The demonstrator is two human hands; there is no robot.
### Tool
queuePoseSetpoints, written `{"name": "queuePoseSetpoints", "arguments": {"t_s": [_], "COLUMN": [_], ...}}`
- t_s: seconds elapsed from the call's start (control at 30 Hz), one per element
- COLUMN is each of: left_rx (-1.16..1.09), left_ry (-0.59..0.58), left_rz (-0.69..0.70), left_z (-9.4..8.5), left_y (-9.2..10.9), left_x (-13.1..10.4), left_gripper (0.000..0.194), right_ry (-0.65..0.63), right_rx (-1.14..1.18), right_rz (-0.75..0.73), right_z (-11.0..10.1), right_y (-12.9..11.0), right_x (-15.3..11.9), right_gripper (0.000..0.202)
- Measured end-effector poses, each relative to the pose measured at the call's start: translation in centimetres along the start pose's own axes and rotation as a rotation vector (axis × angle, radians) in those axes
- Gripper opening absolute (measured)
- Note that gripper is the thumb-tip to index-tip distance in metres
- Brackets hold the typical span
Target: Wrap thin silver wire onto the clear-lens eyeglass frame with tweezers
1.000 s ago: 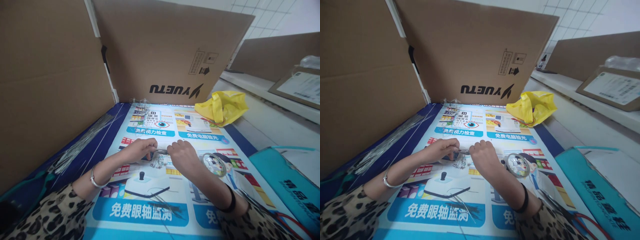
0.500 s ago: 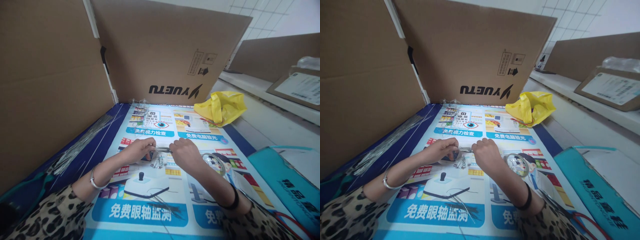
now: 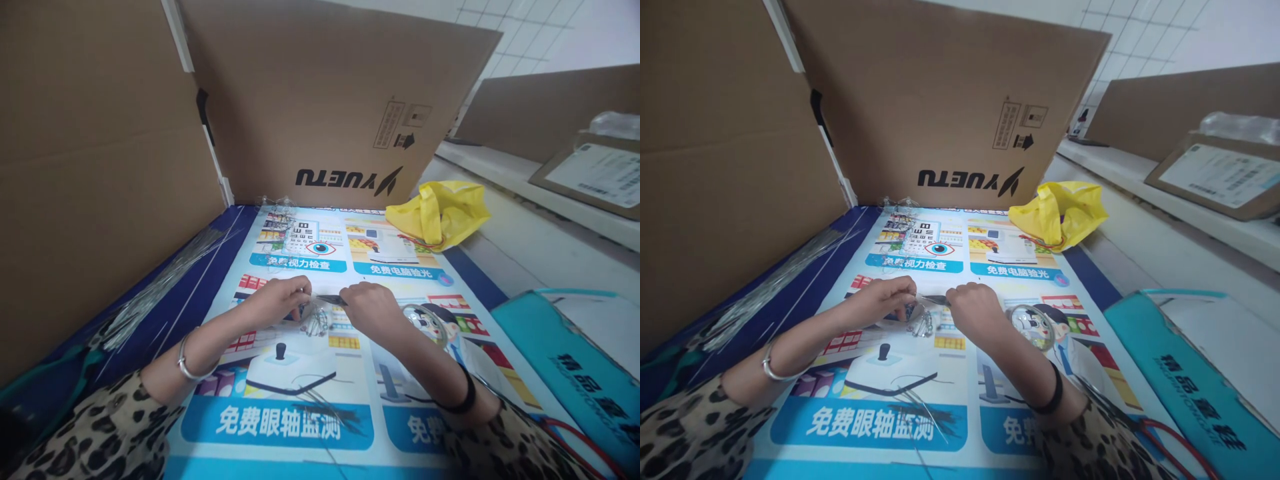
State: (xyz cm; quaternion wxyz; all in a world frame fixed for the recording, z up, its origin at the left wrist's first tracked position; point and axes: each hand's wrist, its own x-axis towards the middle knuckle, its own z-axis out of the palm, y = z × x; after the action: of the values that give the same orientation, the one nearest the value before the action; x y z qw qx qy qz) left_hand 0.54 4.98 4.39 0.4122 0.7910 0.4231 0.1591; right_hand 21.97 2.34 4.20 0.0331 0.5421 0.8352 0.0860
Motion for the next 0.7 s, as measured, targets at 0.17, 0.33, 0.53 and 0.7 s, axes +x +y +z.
{"name": "queuePoseSetpoints", "arguments": {"t_s": [0.17, 0.33, 0.53, 0.7], "left_rx": [-0.068, -0.158, -0.060, 0.015], "left_ry": [0.002, 0.049, 0.163, 0.163], "left_rz": [0.033, 0.013, 0.026, 0.052], "left_z": [0.6, 1.9, 2.9, 3.4], "left_y": [-0.1, -0.6, -0.6, -0.4], "left_x": [0.0, 0.3, 0.3, 0.2], "left_gripper": [0.004, 0.013, 0.015, 0.007], "right_ry": [-0.054, -0.104, -0.101, -0.126], "right_rx": [-0.003, 0.011, 0.059, 0.088], "right_rz": [0.032, 0.093, 0.108, 0.110], "right_z": [-0.5, -0.6, -0.5, -0.6], "right_y": [0.0, 0.1, 0.4, 0.5], "right_x": [-0.6, -1.4, -2.5, -3.0], "right_gripper": [0.018, 0.019, 0.023, 0.030]}}
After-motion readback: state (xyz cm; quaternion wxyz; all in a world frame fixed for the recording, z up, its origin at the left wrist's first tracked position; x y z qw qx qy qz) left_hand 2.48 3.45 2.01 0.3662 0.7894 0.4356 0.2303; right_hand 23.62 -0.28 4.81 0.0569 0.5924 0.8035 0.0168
